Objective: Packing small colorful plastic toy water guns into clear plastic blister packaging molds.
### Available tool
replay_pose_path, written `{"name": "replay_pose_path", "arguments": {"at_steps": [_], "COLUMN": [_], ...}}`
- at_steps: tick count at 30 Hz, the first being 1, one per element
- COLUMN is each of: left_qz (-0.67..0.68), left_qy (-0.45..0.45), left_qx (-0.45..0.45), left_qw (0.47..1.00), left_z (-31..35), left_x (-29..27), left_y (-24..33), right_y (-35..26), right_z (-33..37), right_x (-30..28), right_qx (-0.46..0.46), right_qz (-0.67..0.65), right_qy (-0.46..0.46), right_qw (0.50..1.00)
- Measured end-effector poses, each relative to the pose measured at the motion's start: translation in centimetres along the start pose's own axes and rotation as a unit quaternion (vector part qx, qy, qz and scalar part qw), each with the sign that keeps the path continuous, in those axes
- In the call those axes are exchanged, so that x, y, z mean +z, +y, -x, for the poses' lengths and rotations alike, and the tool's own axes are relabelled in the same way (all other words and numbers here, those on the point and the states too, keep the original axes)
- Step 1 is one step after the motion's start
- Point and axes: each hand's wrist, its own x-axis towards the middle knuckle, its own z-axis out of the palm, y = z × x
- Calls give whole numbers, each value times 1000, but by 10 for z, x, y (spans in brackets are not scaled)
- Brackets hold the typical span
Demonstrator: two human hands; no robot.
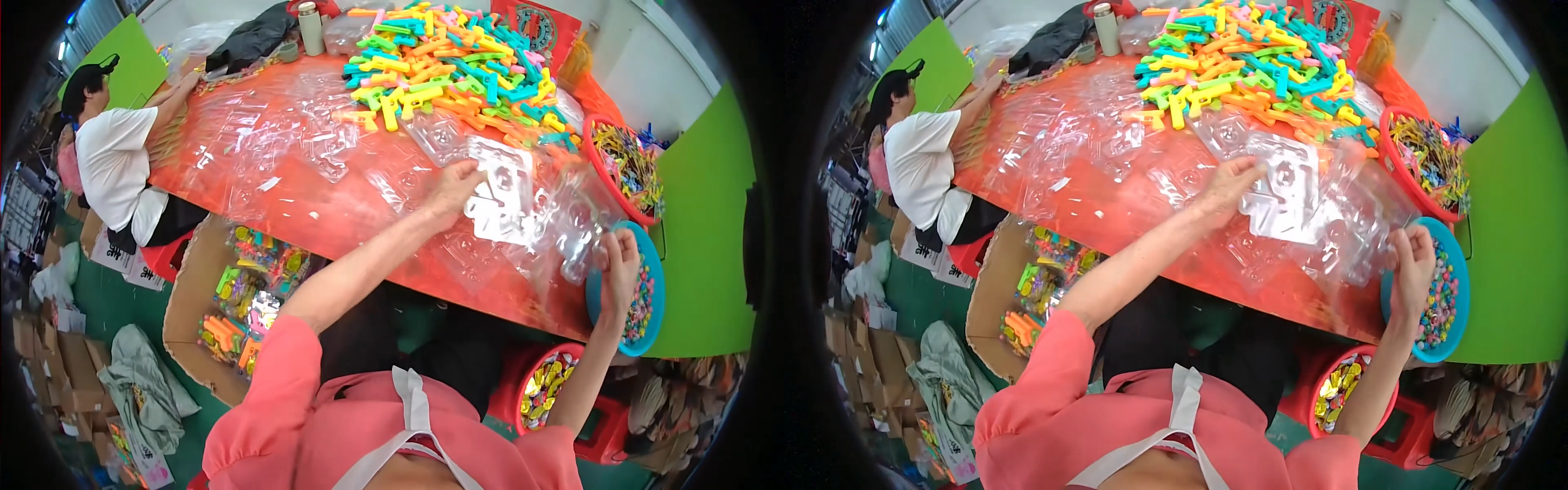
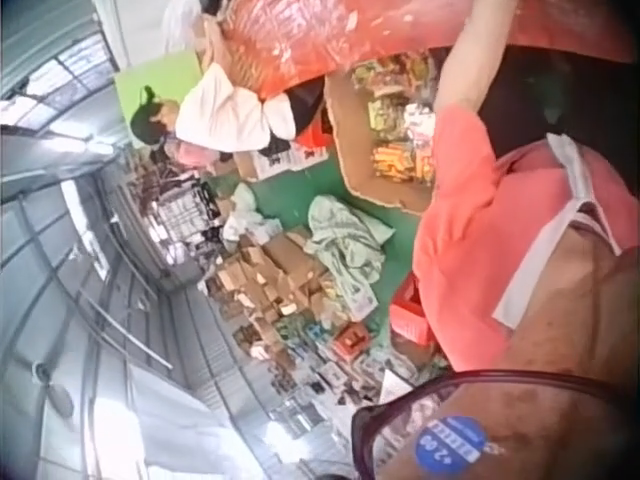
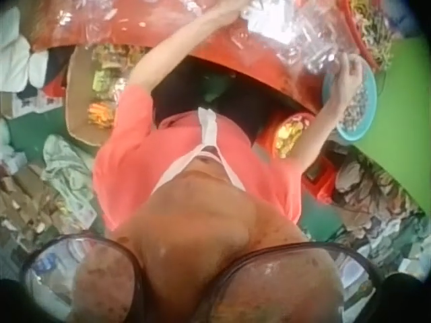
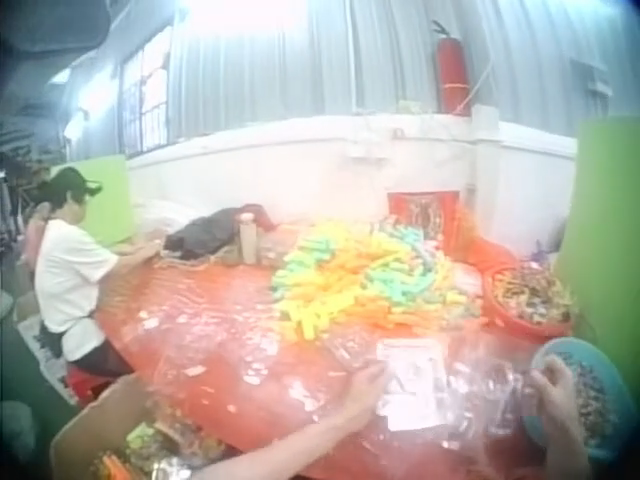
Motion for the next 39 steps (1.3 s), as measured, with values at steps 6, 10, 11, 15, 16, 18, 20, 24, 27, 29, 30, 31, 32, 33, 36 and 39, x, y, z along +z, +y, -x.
{"name": "replay_pose_path", "arguments": {"at_steps": [6, 10, 11, 15, 16, 18, 20, 24, 27, 29, 30, 31, 32, 33, 36, 39], "left_qz": [25, 109, 126, 102, 106, 95, 120, 158, 176, 264, -139, -521, -512, -266, 21, 31], "left_qy": [7, 45, 61, 103, 107, 76, 87, 25, -19, 25, 90, 143, 141, 55, -192, -278], "left_qx": [-21, -55, -12, -29, -15, -21, -23, -9, 40, 22, 207, 334, 327, 238, 30, -217], "left_qw": [999, 992, 990, 989, 989, 992, 989, 987, 983, 964, 964, 773, 782, 932, 981, 935], "left_z": [-20, -43, -57, -102, -115, -143, -172, -247, -318, -354, -366, -367, -364, -347, -255, -127], "left_x": [-75, -83, -86, -103, -100, -105, -95, -86, -89, -100, -131, -162, -141, -86, -38, -1], "left_y": [44, 73, 72, 79, 80, 94, 99, 113, 131, 158, 171, 180, 154, 116, 91, 105], "right_y": [10, 11, 11, 10, 12, 13, 15, 12, 13, 14, 15, 17, 18, 20, 24, 16], "right_z": [32, 36, 35, 34, 33, 31, 32, 33, 30, 25, 21, 17, 15, 16, 15, 8], "right_x": [31, 43, 50, 58, 58, 59, 57, 52, 55, 60, 67, 73, 69, 63, 68, 80], "right_qx": [49, 78, 62, 81, 84, 101, 115, 138, 152, 160, 157, 154, 151, 138, 97, -62], "right_qz": [1, 4, 5, 14, 10, 4, 11, 26, 27, 29, 18, 8, 16, 43, 43, 122], "right_qy": [27, 35, 39, 42, 34, 31, 45, 62, 94, 88, 84, 79, 93, 113, 81, -21], "right_qw": [998, 996, 997, 996, 996, 994, 992, 988, 984, 983, 984, 985, 984, 983, 991, 990]}}
